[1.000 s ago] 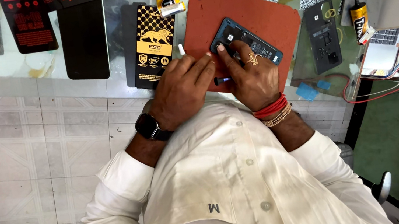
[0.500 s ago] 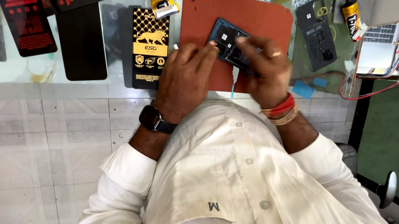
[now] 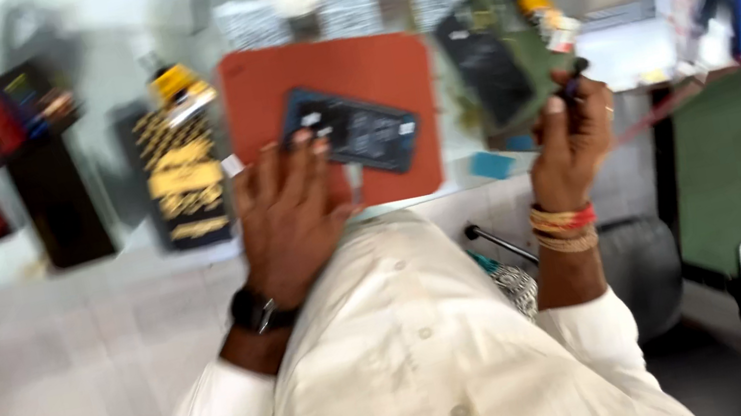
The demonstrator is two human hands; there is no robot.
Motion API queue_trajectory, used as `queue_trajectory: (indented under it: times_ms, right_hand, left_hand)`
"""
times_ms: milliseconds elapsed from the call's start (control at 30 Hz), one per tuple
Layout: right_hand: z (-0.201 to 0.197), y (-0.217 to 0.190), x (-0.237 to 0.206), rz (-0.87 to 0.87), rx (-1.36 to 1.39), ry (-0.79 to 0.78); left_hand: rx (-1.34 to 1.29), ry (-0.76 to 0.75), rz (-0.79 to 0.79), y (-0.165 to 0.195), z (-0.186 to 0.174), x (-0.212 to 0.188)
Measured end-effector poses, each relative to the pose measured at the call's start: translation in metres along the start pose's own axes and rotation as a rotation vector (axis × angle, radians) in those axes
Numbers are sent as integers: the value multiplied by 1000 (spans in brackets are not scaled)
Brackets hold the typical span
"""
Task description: The person repairs a smartphone at a glass work counter. They hold the opened phone, use a heat gun on it, detach and handle the display assembly and internal components, then use a screwdriver to work on the phone body and press components into place on a red mat.
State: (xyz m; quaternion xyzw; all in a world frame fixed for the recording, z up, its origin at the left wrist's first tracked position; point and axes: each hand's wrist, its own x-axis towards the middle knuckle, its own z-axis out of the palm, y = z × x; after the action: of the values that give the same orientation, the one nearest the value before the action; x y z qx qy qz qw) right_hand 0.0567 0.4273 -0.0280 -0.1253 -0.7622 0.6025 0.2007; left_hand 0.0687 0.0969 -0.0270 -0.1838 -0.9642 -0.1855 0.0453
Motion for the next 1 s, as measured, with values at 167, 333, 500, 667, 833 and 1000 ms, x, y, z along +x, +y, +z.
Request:
queue_trajectory:
  times_ms: [167, 333, 500, 667, 833, 1000]
  right_hand:
    - [-32, 4, 21, -258, -551, -74]
    - [-24, 5, 22, -430, -879, -180]
    - [-15, 17, 15, -350, -867, -232]
    - [-19, 30, 23, -345, -794, -253]
    - [-23, 36, 25, -442, -689, -256]
    - [-17, 29, 18, -411, -644, -231]
  left_hand:
    - [95, -11, -14, 24, -4, 9]
    - [205, 11, -32, 52, -6, 13]
    - [258, 13, -114, 64, 1, 13]
    - [265, 4, -199, 68, 10, 14]
    - [207, 47, -245, 70, 17, 8]
    - [104, 75, -265, 58, 18, 3]
